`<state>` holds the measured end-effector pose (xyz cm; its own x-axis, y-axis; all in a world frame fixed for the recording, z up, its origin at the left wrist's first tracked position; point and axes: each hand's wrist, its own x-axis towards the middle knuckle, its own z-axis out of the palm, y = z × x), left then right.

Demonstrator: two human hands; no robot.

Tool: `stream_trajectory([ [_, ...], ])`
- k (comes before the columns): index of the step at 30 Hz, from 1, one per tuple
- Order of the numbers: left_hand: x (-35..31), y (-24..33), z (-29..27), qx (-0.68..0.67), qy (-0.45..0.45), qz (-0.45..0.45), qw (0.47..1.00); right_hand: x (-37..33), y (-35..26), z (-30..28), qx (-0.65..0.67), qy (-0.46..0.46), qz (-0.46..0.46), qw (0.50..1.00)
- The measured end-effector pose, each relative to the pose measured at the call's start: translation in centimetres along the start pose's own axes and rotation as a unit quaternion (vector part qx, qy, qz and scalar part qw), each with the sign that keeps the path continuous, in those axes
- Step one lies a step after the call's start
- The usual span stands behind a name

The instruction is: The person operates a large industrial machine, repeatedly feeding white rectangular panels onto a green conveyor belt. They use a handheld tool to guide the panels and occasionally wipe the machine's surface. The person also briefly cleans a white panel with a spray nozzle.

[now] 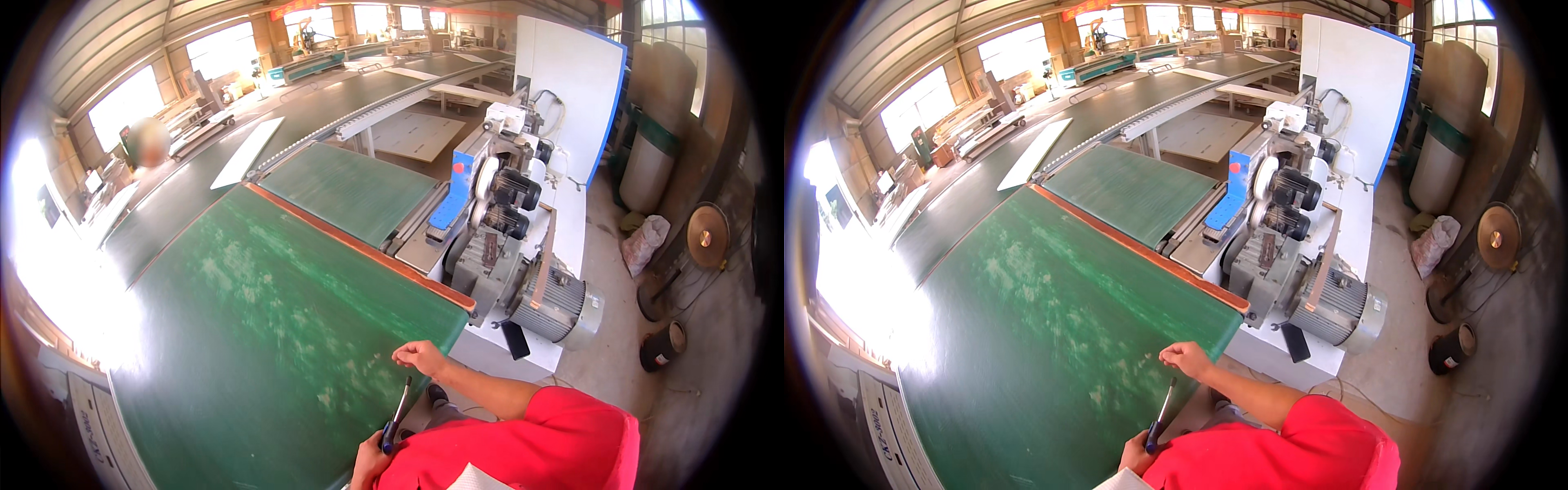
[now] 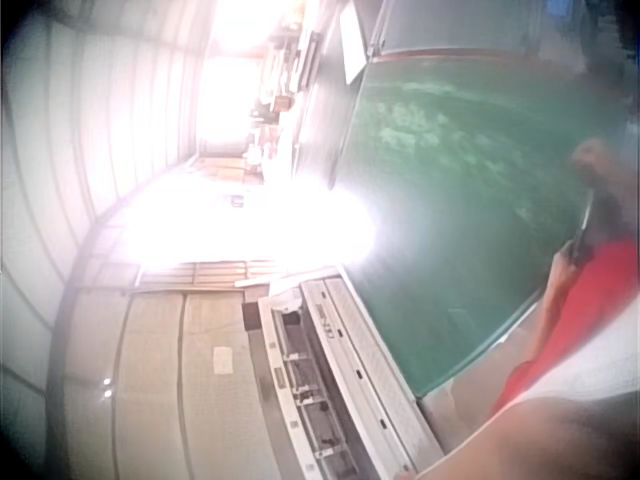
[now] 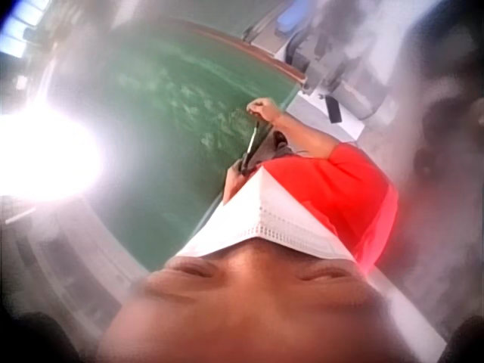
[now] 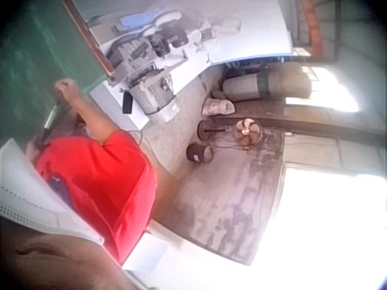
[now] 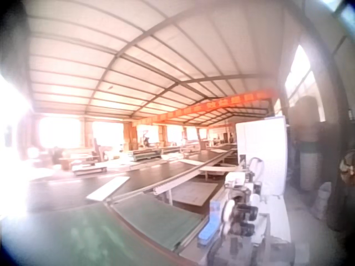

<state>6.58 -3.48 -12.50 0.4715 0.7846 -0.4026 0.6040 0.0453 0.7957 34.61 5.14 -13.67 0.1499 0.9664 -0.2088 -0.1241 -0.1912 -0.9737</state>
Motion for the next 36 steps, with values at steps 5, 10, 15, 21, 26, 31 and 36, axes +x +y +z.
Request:
stream_trajectory([
  [5, -0.1, 0.2, -0.1, -0.014, 0.009, 0.016, 1.0, -0.4, -0.7, 0.1, 0.002, 0.001, 0.008, 1.0],
  [10, -0.4, 0.5, -0.2, -0.03, 0.016, 0.021, 0.999, -0.1, -0.3, 0.3, 0.016, -0.008, 0.011, 1.0],
  [15, -0.3, 0.2, -0.1, -0.039, 0.021, 0.027, 0.999, 0.2, 0.1, 0.5, 0.017, -0.005, 0.009, 1.0],
  [21, -0.1, 0.2, -0.3, -0.013, 0.012, 0.016, 1.0, 0.1, -0.1, 0.4, 0.004, -0.002, 0.005, 1.0],
  [26, 0.0, 0.2, -0.3, -0.017, 0.016, 0.022, 0.999, 0.1, 0.0, 0.5, 0.016, 0.001, 0.01, 1.0],
  [31, 0.2, 0.3, -0.6, -0.01, 0.006, 0.012, 1.0, 0.2, -0.2, 0.7, 0.017, 0.0, 0.008, 1.0],
  [36, 0.4, 0.2, -0.6, -0.028, 0.016, 0.028, 0.999, 0.8, 0.3, 0.3, -0.007, -0.013, 0.024, 1.0],
])
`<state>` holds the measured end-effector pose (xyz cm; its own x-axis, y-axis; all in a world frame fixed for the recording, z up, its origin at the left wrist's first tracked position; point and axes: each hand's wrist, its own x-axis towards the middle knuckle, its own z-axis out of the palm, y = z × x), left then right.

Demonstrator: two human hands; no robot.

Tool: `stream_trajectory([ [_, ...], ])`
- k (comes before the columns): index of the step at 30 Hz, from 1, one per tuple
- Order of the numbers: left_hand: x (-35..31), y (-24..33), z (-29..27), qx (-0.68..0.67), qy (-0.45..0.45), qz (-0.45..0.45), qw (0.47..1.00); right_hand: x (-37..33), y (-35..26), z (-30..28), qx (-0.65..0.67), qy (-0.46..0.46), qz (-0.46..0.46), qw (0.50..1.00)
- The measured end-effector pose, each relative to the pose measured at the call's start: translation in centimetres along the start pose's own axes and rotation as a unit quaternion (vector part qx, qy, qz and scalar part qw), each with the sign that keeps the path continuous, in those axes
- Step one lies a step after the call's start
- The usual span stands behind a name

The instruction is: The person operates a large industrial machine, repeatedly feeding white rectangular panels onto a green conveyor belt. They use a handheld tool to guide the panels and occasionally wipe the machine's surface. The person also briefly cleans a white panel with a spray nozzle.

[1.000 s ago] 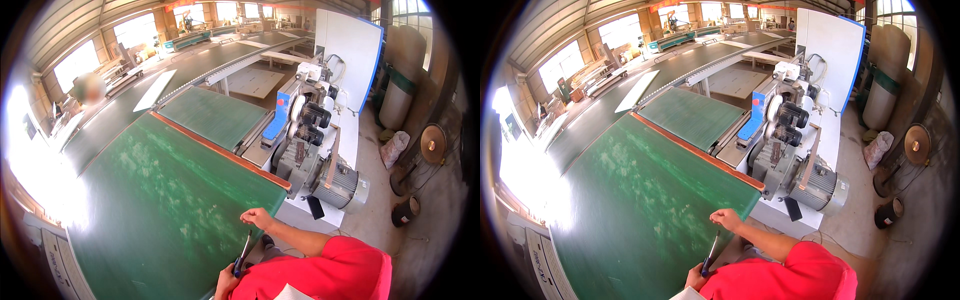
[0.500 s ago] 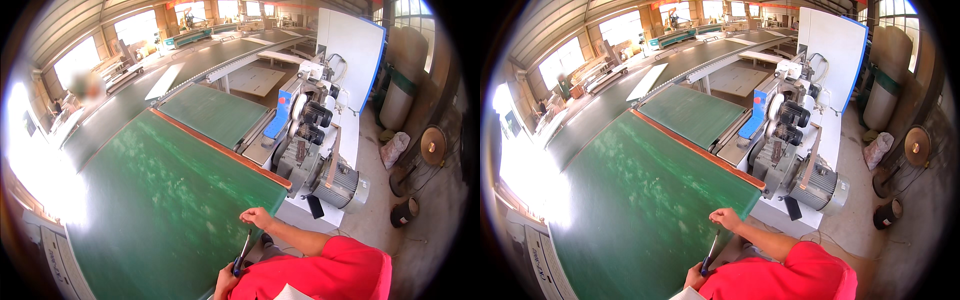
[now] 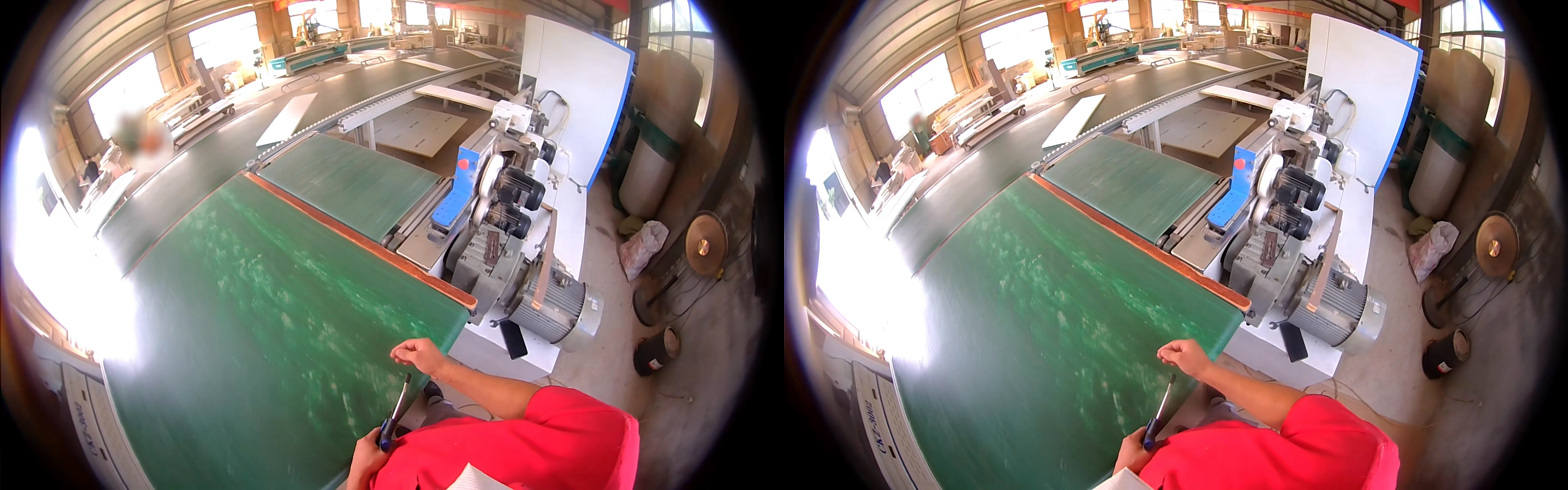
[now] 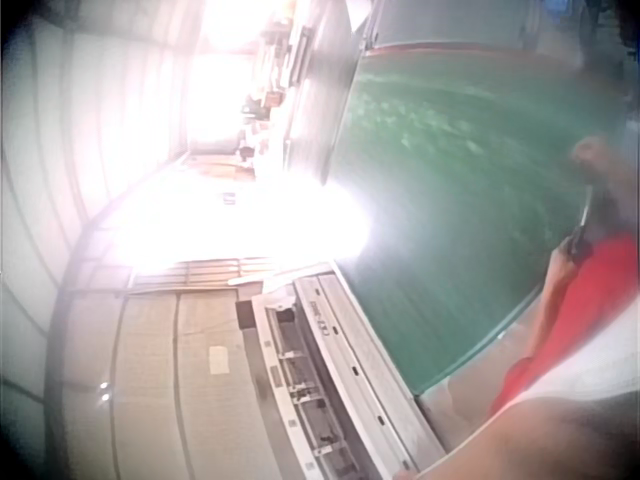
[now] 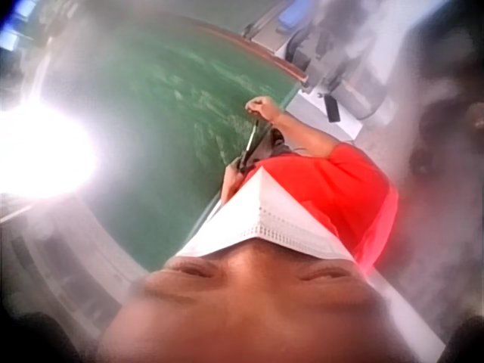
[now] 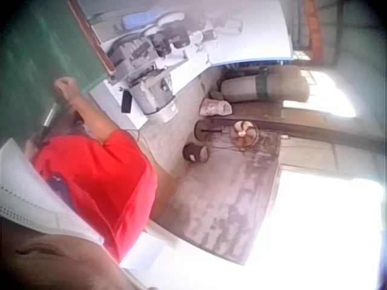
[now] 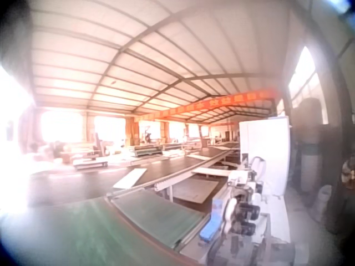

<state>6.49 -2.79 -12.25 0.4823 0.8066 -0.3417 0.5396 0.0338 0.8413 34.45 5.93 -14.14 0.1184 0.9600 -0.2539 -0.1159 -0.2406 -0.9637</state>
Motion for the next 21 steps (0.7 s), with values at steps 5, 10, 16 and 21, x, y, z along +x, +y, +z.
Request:
stream_trajectory([
  [5, 0.1, 0.4, -0.5, 0.01, -0.018, -0.027, 0.999, 0.1, -0.6, 0.4, -0.002, 0.002, -0.001, 1.0],
  [10, 0.4, 0.0, -0.5, 0.017, -0.016, -0.026, 0.999, 0.5, -0.3, 0.4, 0.003, -0.006, -0.009, 1.0],
  [16, 0.4, -0.2, -0.6, 0.009, -0.013, -0.011, 1.0, 0.5, -0.9, 0.8, -0.006, -0.007, -0.012, 1.0],
  [21, 0.6, 1.0, -0.6, -0.002, -0.001, 0.002, 1.0, 1.0, -1.4, 0.4, -0.008, -0.011, -0.017, 1.0],
])
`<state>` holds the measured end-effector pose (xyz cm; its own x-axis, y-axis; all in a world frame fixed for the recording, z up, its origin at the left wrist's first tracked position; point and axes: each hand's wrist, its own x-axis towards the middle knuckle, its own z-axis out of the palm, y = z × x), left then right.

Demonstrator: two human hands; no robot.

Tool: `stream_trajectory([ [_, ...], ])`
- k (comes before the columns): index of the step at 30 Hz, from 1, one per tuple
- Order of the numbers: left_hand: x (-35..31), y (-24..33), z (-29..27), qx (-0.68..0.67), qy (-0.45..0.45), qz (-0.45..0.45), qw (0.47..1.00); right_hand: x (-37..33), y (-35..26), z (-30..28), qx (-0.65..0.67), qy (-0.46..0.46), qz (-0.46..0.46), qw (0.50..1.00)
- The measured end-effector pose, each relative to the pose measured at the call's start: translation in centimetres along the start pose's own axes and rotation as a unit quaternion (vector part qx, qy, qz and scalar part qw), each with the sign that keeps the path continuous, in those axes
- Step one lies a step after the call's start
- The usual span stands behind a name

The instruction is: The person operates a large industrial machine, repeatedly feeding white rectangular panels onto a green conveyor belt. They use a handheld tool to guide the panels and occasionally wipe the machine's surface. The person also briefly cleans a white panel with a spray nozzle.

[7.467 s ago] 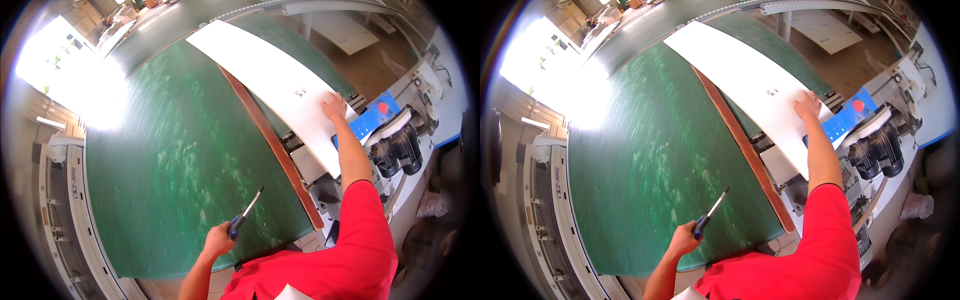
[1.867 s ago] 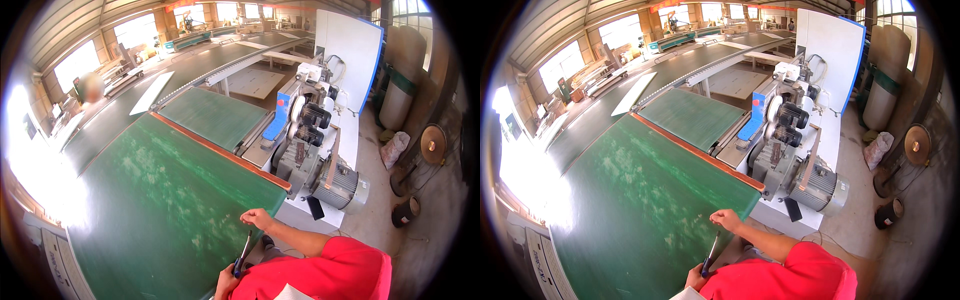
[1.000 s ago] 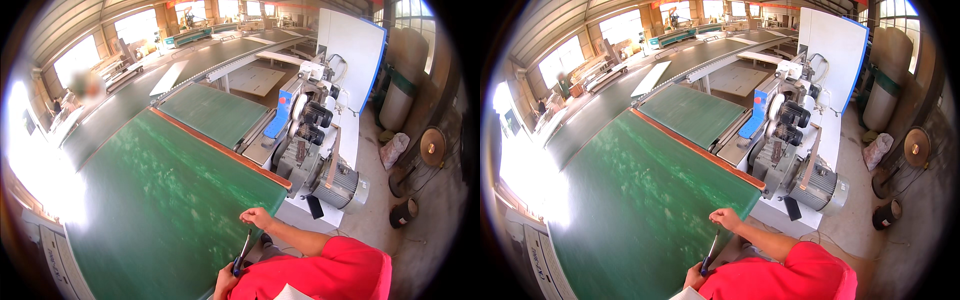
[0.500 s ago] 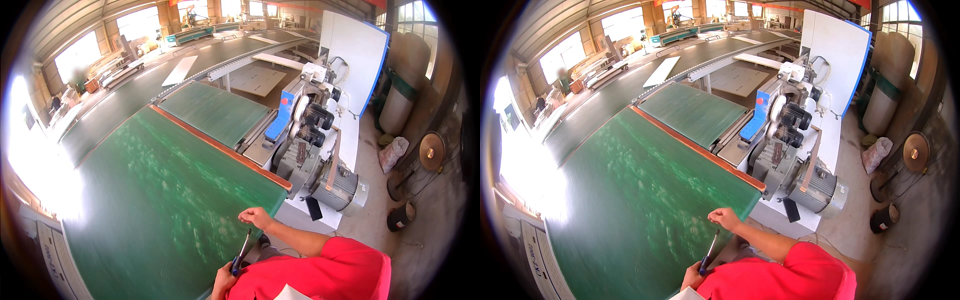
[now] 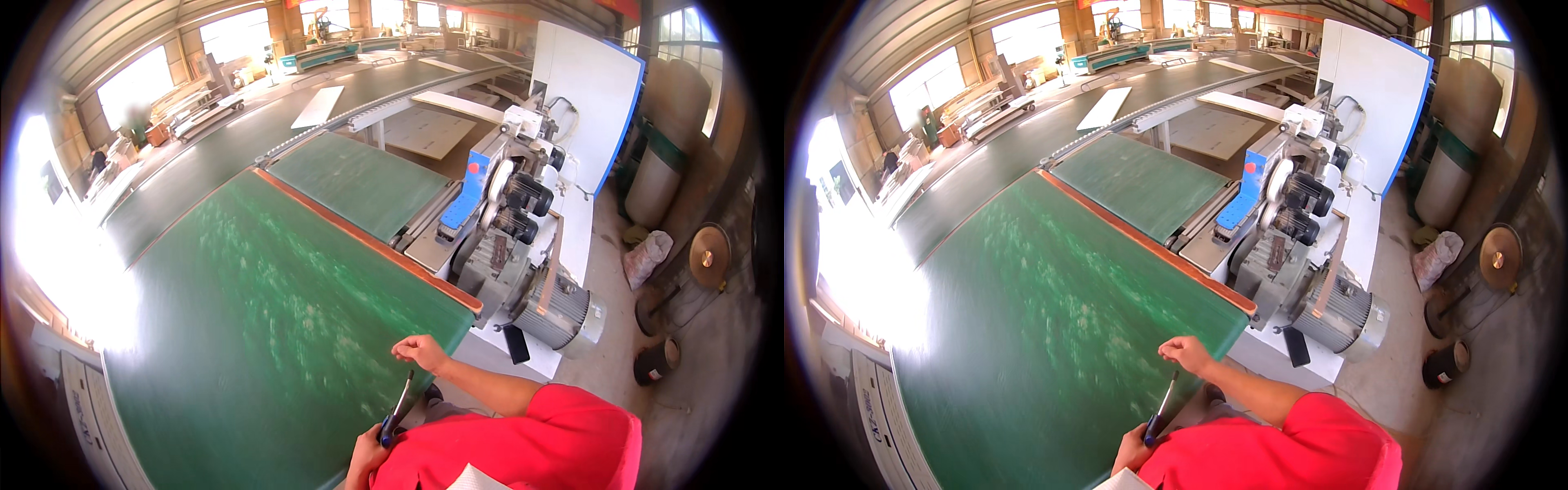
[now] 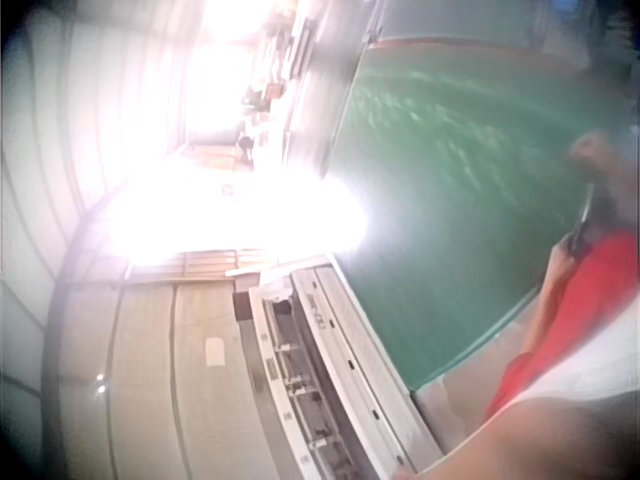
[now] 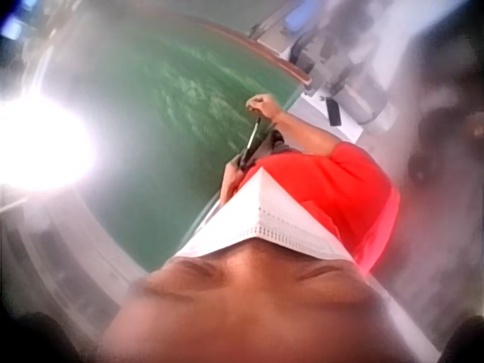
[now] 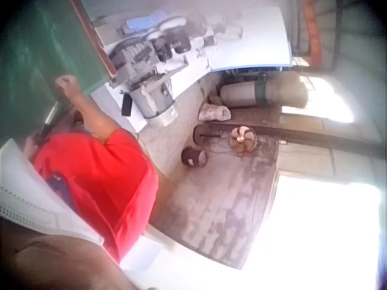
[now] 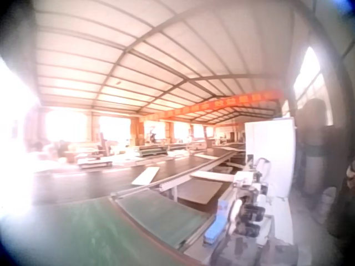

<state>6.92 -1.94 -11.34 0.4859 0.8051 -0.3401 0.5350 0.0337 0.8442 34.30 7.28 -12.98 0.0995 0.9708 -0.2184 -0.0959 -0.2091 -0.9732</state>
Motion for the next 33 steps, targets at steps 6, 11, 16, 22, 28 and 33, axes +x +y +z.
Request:
stream_trajectory([
  [6, 1.0, 1.4, 0.4, -0.021, 0.022, -0.006, 1.0, 1.6, -0.6, -1.2, -0.011, -0.023, 0.01, 1.0],
  [11, 3.5, 1.9, 1.8, -0.024, 0.033, -0.065, 0.997, 4.3, -0.9, -2.7, 0.011, -0.054, 0.019, 0.998],
  [16, 6.7, 3.5, 4.3, -0.051, 0.071, -0.076, 0.993, 8.0, -2.0, -5.2, 0.029, -0.088, 0.009, 0.996],
  [22, 10.6, 8.7, 6.0, -0.012, 0.066, -0.119, 0.991, 11.5, -2.9, -8.0, 0.05, -0.124, 0.041, 0.99],
  [28, 13.3, 10.9, 7.9, -0.021, 0.101, -0.137, 0.985, 14.7, -2.8, -10.0, 0.045, -0.167, 0.048, 0.984],
  [33, 14.4, 11.6, 9.0, -0.007, 0.113, -0.154, 0.981, 16.2, -2.8, -10.8, 0.058, -0.186, 0.039, 0.98],
])
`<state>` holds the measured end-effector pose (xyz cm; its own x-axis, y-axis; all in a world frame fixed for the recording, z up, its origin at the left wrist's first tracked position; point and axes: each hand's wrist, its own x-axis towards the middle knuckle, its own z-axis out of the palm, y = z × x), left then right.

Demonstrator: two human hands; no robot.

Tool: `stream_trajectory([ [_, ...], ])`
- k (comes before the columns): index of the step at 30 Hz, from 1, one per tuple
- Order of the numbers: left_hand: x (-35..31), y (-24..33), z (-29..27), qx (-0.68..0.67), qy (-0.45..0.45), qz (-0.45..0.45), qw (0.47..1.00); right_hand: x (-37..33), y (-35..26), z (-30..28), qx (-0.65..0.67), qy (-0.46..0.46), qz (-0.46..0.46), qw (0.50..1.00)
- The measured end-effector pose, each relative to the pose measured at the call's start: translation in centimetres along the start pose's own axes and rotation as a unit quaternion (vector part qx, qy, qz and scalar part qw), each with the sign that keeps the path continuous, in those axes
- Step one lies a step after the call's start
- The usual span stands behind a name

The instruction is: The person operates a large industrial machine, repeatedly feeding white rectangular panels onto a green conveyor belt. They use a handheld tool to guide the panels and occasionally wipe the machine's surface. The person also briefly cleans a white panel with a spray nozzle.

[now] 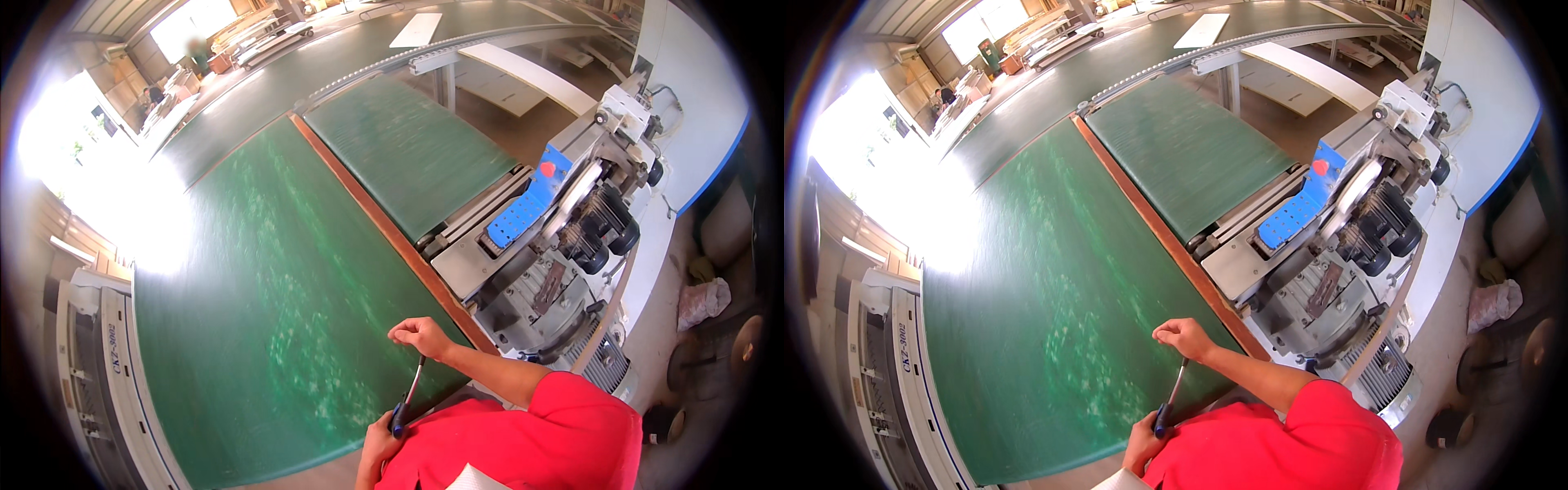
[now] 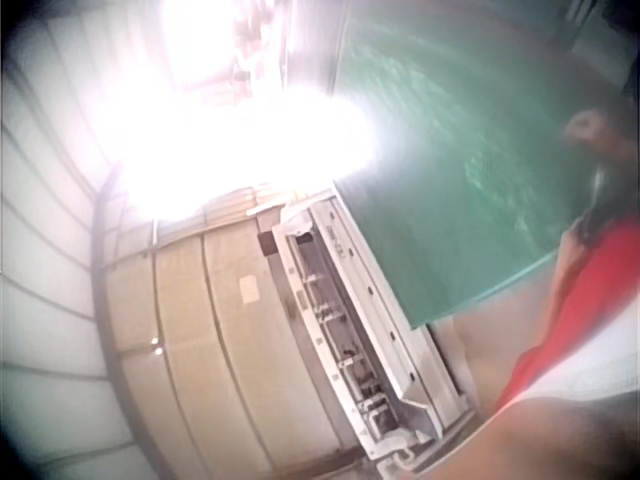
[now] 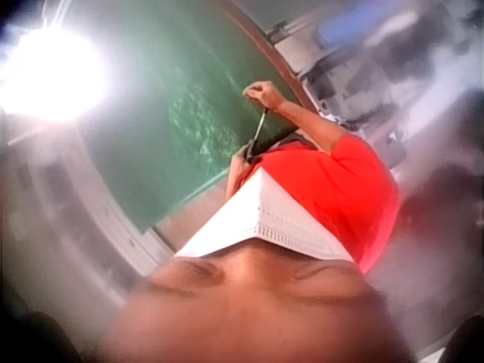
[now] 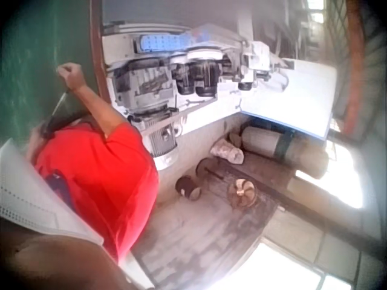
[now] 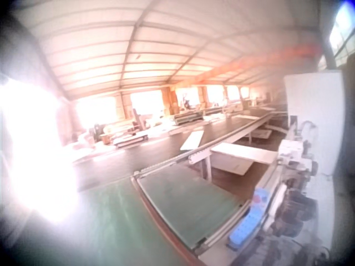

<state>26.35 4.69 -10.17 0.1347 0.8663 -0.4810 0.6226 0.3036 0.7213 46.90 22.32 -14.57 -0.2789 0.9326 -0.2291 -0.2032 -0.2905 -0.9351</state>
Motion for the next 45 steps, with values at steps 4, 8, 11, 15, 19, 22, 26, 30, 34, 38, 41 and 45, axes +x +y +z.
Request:
stream_trajectory([
  [4, 0.5, 0.7, 0.7, -0.002, 0.011, -0.006, 1.0, 0.2, -0.8, -0.3, 0.009, -0.012, -0.008, 1.0],
  [8, 0.9, 1.6, 1.1, -0.007, 0.019, 0.003, 1.0, 0.3, -1.5, -0.6, 0.01, -0.028, -0.005, 1.0],
  [11, 1.4, 1.7, 1.4, -0.007, 0.021, 0.015, 1.0, 0.4, -2.0, -1.1, 0.002, -0.031, -0.016, 0.999],
  [15, 1.7, 2.5, 1.5, -0.015, 0.02, 0.005, 1.0, 0.5, -2.6, -1.7, -0.01, -0.039, -0.012, 0.999],
  [19, 2.1, 2.6, 1.6, -0.012, 0.022, 0.005, 1.0, 0.6, -3.3, -1.9, -0.009, -0.042, -0.006, 0.999],
  [22, 2.5, 2.6, 1.6, -0.013, 0.026, 0.009, 1.0, 0.9, -3.2, -2.0, -0.018, -0.049, -0.011, 0.999],
  [26, 2.9, 3.0, 1.5, -0.004, 0.025, 0.012, 1.0, 1.1, -3.3, -2.0, -0.001, -0.046, -0.005, 0.999],
  [30, 3.2, 2.7, 1.5, -0.006, 0.022, 0.011, 1.0, 1.4, -3.2, -2.1, 0.001, -0.048, -0.002, 0.999],
  [34, 3.2, 2.9, 1.4, -0.002, 0.025, -0.006, 1.0, 1.6, -2.8, -2.0, -0.011, -0.047, -0.003, 0.999],
  [38, 3.8, 2.3, 1.8, -0.018, 0.023, -0.004, 1.0, 1.7, -2.4, -2.4, -0.021, -0.047, 0.004, 0.999],
  [41, 3.9, 1.9, 2.1, -0.02, 0.02, 0.003, 1.0, 1.8, -2.0, -2.2, -0.017, -0.058, 0.005, 0.998],
  [45, 4.4, 0.6, 2.6, -0.032, 0.013, -0.005, 0.999, 1.6, -1.7, -2.1, -0.04, -0.06, 0.007, 0.997],
])
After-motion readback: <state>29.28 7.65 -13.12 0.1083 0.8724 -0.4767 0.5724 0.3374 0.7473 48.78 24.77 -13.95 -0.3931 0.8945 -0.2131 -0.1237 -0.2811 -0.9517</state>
